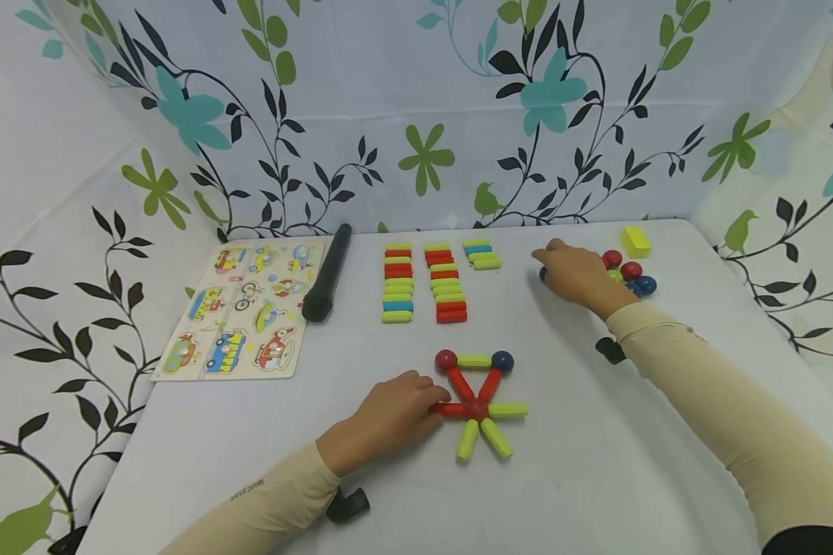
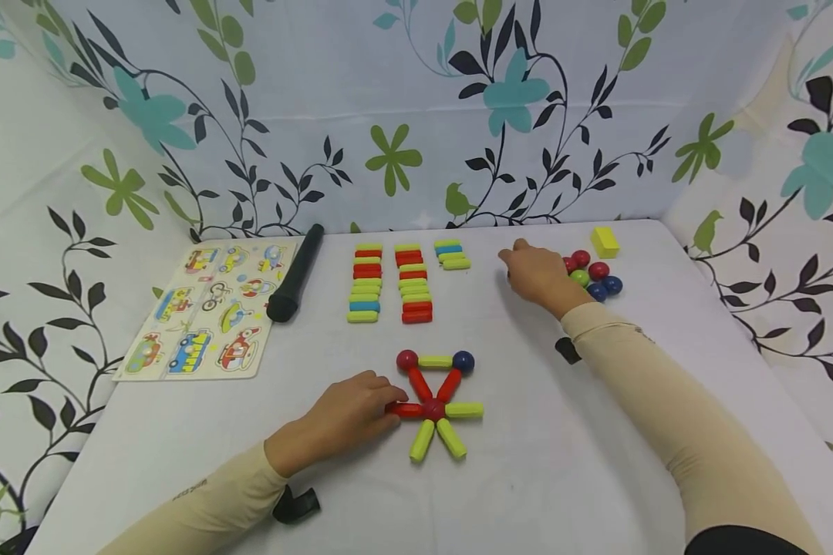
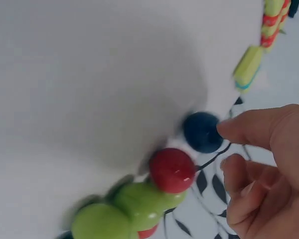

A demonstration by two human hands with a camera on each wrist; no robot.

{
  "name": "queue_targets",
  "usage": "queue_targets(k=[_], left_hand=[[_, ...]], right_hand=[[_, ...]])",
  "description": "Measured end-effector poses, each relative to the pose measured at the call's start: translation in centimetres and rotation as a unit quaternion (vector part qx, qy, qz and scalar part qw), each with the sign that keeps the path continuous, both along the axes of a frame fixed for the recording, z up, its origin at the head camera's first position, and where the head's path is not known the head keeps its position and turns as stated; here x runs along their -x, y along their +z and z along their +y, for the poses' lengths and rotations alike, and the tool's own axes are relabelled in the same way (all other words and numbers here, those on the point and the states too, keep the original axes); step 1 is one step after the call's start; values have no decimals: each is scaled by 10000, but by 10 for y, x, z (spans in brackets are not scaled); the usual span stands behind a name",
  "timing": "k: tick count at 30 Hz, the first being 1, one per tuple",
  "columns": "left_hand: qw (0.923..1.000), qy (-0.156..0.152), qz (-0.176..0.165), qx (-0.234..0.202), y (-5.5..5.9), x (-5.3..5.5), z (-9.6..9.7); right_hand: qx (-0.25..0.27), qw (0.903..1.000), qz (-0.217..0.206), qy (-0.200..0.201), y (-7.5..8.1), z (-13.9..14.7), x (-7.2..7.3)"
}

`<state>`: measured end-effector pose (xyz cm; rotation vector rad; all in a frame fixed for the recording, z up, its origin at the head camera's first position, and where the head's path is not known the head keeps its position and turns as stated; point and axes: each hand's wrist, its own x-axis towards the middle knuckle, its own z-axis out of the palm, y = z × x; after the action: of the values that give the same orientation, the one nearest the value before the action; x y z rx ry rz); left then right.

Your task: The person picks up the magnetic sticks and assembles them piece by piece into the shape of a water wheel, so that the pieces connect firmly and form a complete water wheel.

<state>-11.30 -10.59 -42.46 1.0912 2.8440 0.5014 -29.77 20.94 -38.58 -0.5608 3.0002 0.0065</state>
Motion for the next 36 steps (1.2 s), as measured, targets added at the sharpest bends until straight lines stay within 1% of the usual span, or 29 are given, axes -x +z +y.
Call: queue_targets(k=[1,3,6,10,12,15,16,18,20,22,24,26,28,30,36], left_hand=[[10000,-14,-39,31,0,-1,0],[9999,-42,-102,96,1,-1,1],[9997,-62,-194,162,2,-2,1],[9995,-52,-257,188,4,-2,1],[9995,-50,-271,176,4,-1,1],[9995,-64,-285,151,4,-2,2],[9995,-71,-283,144,5,-2,2],[9995,-79,-277,131,5,-2,2],[9995,-77,-271,130,5,-2,2],[9996,-74,-256,118,5,-2,1],[9996,-69,-247,109,5,-2,1],[9997,-65,-235,102,5,-2,0],[9997,-65,-216,83,4,-2,-1],[9998,-66,-194,63,3,-3,-1],[9999,-123,-103,-19,3,-3,-1]], right_hand=[[-135,9999,-77,-23,-2,5,3],[-367,9991,-186,111,-6,13,7],[-528,9979,-146,347,-10,17,7],[-346,9982,84,489,-14,17,2],[-79,9988,61,485,-14,18,-3],[462,9978,-177,430,-10,20,-18],[692,9961,-297,453,-7,21,-26],[1224,9890,-555,622,-3,23,-44],[1649,9776,-926,922,2,25,-64],[1957,9636,-1333,1238,4,26,-83],[2109,9503,-1738,1493,5,26,-101],[2132,9401,-2089,1648,3,25,-115],[2110,9339,-2287,1758,0,23,-125],[2077,9311,-2389,1813,-3,21,-130],[2077,9318,-2380,1789,-12,17,-135]])
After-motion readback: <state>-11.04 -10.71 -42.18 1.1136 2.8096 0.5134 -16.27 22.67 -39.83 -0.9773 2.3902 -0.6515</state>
